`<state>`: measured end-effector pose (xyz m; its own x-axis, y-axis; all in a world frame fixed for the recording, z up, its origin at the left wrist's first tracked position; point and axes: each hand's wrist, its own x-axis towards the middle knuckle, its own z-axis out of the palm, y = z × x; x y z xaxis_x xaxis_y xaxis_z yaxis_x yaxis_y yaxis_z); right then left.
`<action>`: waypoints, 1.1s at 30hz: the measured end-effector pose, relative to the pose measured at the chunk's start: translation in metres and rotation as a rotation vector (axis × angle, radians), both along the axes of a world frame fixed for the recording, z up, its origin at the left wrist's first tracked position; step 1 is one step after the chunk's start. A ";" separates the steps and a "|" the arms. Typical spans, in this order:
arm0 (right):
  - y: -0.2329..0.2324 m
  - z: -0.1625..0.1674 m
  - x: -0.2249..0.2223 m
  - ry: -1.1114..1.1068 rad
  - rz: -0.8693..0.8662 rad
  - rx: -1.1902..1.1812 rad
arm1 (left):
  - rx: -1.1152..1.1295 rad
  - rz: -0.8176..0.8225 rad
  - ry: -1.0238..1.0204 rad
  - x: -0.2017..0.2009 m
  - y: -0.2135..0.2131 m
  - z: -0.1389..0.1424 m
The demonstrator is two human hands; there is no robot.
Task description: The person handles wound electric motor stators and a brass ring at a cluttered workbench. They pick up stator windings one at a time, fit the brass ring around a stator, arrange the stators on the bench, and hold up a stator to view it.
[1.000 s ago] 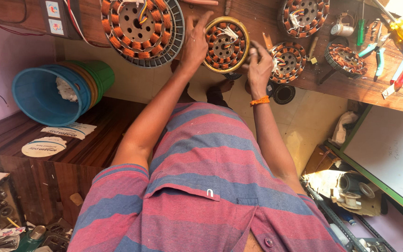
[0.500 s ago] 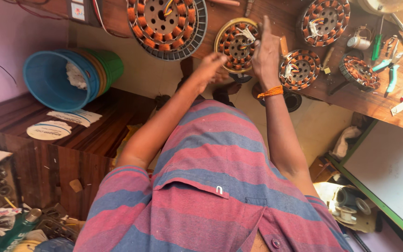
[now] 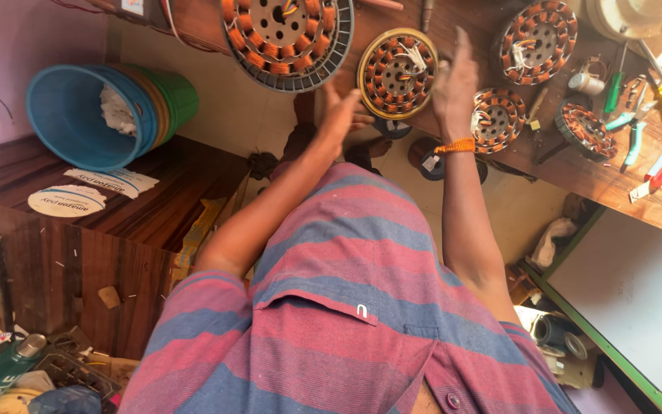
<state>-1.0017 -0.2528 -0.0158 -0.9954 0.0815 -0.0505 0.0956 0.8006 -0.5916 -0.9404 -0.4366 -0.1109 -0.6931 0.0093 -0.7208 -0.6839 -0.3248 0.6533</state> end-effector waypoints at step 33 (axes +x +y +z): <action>0.003 -0.020 0.053 -0.068 0.194 0.158 | -0.895 -0.859 0.868 -0.040 -0.020 0.016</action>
<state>-0.9492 -0.2500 -0.0361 -0.9879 -0.0983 -0.1200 -0.0333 0.8899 -0.4550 -0.9807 -0.4569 -0.0949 -0.9063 0.4127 -0.0908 0.2358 0.6723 0.7017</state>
